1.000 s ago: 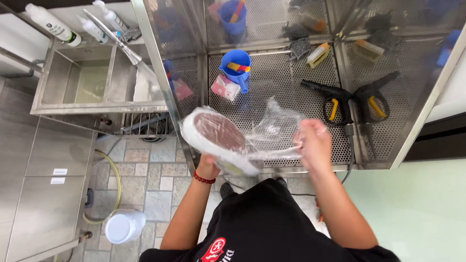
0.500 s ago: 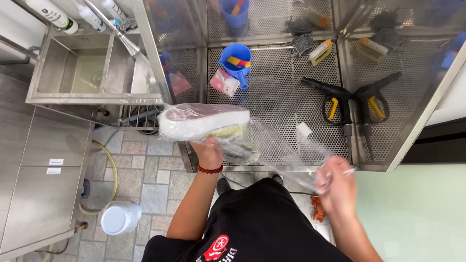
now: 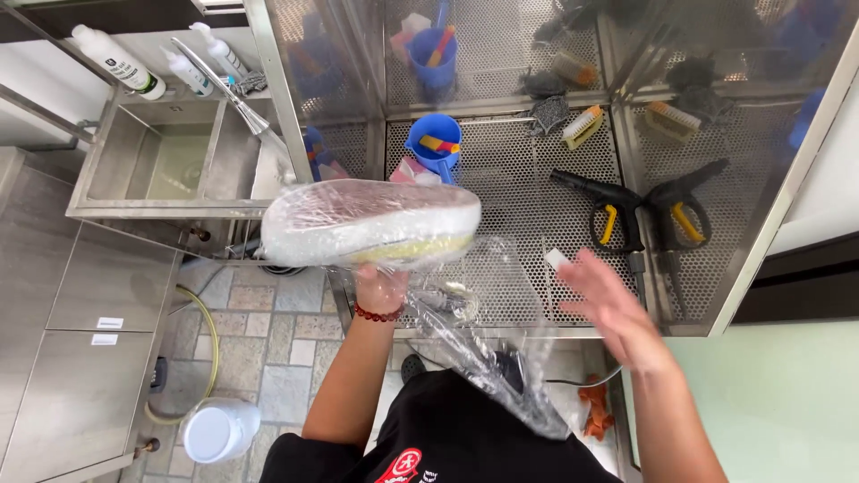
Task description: Unwrap and inspect a pair of cleaned or repaired shoes from plastic wrap.
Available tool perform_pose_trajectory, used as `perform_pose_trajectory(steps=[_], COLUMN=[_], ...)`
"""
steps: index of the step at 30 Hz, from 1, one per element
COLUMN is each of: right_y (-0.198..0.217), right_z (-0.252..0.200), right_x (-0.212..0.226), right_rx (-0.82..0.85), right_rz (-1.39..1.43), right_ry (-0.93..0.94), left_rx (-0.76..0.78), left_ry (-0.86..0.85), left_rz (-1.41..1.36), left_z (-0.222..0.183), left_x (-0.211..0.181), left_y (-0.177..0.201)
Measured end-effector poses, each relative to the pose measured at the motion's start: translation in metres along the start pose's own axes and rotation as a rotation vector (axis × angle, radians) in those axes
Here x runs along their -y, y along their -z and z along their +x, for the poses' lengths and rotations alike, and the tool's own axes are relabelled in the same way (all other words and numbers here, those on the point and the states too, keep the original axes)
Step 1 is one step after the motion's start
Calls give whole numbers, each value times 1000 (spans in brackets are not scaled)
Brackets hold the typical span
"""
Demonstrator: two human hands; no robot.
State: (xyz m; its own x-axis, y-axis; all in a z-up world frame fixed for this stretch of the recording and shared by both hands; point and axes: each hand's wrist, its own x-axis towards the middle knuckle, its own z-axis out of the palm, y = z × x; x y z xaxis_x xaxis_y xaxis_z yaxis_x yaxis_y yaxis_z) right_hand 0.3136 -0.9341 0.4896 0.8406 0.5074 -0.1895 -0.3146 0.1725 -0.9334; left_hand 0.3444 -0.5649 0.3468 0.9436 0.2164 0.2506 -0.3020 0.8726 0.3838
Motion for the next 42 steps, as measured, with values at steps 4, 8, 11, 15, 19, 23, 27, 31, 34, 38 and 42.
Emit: perform_pose_trajectory(steps=[4,8,11,15,19,23,27,31,34,38,42], right_y=[-42,-76,-73,-80,-88,-57,4,8,7,6,3], right_z=[44,85,93,91,93,87,82,65,61,52,42], right_x=[66,80,59,34,33,15,-14,-8,-7,-11,-18], right_rx=[-70,48,60,-237,-513,-538,-365,-114,-112,-119,-117], right_rz=[-691,-857,-818,-638,-805,-597,-46,745,706,662,592], right_ry=[319,215,221,135,358,283,197,106,129,162,189], left_rx=[69,210,225,99,99,-237,43,38,50,56,375], left_ry=[322,219,196,163,198,513,361,577,664,698,608], left_rz=[2,246,201,384,637,951,1079,864,726,644,1319], left_z=[3,4,12,2,-22,-22,6,40,61,66,71], left_x=[-2,13,16,1,-5,-1,-34,-69,-77,-64,-63], left_y=[-34,-80,-100,-135,-177,-133,-68,-59,-42,-33,-73])
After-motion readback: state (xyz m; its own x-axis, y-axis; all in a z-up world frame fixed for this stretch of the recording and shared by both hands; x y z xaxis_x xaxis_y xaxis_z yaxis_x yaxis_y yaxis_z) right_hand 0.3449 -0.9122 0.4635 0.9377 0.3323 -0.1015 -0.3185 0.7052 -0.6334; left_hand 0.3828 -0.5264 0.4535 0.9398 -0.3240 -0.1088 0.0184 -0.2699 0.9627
